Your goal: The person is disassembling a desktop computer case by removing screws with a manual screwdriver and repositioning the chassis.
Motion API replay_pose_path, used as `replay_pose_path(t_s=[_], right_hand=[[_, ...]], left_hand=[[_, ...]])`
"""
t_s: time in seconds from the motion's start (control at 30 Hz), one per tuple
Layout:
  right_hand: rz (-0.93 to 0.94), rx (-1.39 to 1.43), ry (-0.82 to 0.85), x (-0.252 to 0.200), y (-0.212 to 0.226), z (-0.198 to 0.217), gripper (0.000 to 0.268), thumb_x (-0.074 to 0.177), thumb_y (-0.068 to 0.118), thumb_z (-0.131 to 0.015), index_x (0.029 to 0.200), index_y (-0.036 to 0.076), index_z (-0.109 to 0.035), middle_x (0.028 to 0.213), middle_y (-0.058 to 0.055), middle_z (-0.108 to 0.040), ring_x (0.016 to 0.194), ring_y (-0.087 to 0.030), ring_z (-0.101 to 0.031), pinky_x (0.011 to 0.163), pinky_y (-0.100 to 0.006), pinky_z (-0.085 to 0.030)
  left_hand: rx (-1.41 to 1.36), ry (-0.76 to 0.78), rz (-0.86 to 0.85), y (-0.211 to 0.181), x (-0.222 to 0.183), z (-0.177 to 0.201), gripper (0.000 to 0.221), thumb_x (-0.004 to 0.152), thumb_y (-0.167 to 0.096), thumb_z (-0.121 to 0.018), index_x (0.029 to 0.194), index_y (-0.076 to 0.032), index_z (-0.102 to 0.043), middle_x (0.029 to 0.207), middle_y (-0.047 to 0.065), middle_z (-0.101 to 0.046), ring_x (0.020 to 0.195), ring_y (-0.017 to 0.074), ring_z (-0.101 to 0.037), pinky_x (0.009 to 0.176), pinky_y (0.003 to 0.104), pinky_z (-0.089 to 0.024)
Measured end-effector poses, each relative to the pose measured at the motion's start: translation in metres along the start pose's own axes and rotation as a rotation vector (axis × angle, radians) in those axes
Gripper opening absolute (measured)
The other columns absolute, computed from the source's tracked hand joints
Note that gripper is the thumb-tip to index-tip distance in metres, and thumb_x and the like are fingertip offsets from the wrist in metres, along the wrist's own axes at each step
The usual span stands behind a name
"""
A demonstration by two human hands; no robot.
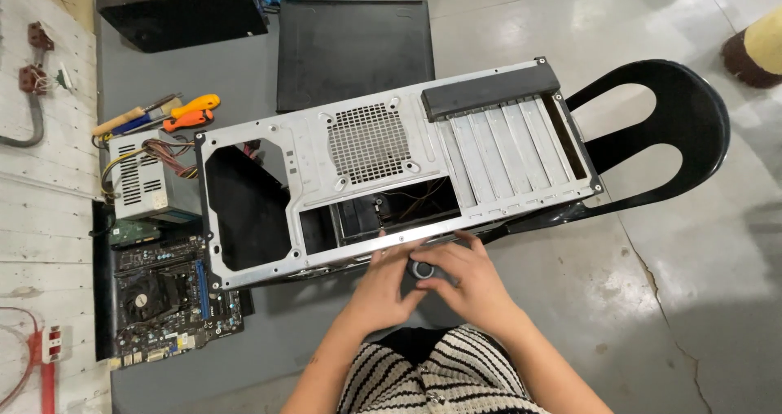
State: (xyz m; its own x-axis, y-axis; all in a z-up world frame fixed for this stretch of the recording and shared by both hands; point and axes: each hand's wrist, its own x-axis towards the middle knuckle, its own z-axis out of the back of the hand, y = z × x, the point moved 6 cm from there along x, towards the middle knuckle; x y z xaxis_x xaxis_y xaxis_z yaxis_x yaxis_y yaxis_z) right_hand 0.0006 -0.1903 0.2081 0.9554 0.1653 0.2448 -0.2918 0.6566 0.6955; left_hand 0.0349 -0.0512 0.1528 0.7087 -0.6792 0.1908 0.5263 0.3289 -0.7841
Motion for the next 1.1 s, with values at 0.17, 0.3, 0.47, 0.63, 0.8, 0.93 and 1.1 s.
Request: replay_pose_path(t_s=[0.17,0.3,0.47,0.63,0.8,0.93,1.1], right_hand=[[0.033,0.257,0.203,0.01,0.02,0.013,0.041,0.097,0.014,-0.059,0.138,0.015,-0.066,0.135,-0.016,-0.07,0.126,-0.038,-0.062,0.111,-0.069,-0.023],[0.003,0.215,0.174,-0.002,0.013,-0.008,0.062,0.084,0.03,-0.082,0.139,0.013,-0.061,0.139,-0.018,-0.052,0.132,-0.042,-0.053,0.109,-0.059,-0.042],[-0.005,-0.012,0.029,-0.015,-0.015,-0.031,0.051,0.085,0.031,-0.083,0.129,0.014,-0.061,0.114,-0.008,-0.056,0.112,-0.033,-0.062,0.099,-0.045,-0.051],[-0.009,0.093,0.088,-0.003,0.0,-0.012,0.043,0.093,0.02,-0.072,0.132,0.009,-0.059,0.118,-0.015,-0.065,0.117,-0.038,-0.064,0.105,-0.052,-0.048],[0.146,0.025,0.211,-0.001,0.024,-0.008,0.042,0.099,0.02,-0.053,0.14,0.011,-0.052,0.149,-0.017,-0.05,0.152,-0.039,-0.03,0.12,-0.058,-0.018],[-0.123,-0.116,0.118,-0.021,-0.02,-0.033,0.063,0.09,0.049,-0.073,0.139,0.015,-0.052,0.13,-0.014,-0.044,0.128,-0.039,-0.058,0.105,-0.049,-0.052],[0.107,0.129,-0.082,-0.007,0.009,-0.021,0.025,0.089,0.016,-0.076,0.111,0.012,-0.065,0.123,-0.005,-0.074,0.128,-0.027,-0.065,0.118,-0.046,-0.034]], left_hand=[[-0.018,-0.045,0.057,-0.008,0.01,0.021,0.057,0.076,-0.026,-0.079,0.126,-0.005,-0.063,0.118,0.015,-0.073,0.116,0.0346,-0.067,0.123,0.064,-0.01],[0.225,-0.259,0.11,0.014,0.009,-0.002,0.051,0.062,-0.052,-0.088,0.088,-0.015,-0.065,0.084,0.003,-0.069,0.087,0.0253,-0.07,0.114,0.056,-0.03],[0.096,-0.102,0.114,0.03,-0.005,-0.029,0.072,0.062,-0.024,-0.082,0.128,-0.01,-0.057,0.122,0.008,-0.066,0.116,0.0307,-0.062,0.114,0.068,-0.015],[-0.076,0.027,0.073,0.023,-0.016,-0.016,0.067,0.082,-0.012,-0.07,0.142,0.003,-0.046,0.137,0.025,-0.059,0.132,0.0409,-0.055,0.116,0.066,-0.011],[-0.053,-0.055,0.054,0.039,-0.006,-0.01,0.057,0.083,-0.023,-0.075,0.134,-0.003,-0.058,0.124,0.018,-0.068,0.123,0.0402,-0.061,0.117,0.062,-0.024],[-0.143,-0.128,0.049,0.033,0.002,-0.026,0.082,0.084,-0.078,-0.053,0.128,-0.01,-0.064,0.119,0.014,-0.072,0.126,0.0325,-0.062,0.123,0.06,-0.014],[0.108,-0.263,0.066,0.023,-0.004,-0.013,0.067,0.071,-0.028,-0.088,0.121,-0.001,-0.051,0.122,0.018,-0.06,0.132,0.0387,-0.051,0.117,0.069,-0.02]])
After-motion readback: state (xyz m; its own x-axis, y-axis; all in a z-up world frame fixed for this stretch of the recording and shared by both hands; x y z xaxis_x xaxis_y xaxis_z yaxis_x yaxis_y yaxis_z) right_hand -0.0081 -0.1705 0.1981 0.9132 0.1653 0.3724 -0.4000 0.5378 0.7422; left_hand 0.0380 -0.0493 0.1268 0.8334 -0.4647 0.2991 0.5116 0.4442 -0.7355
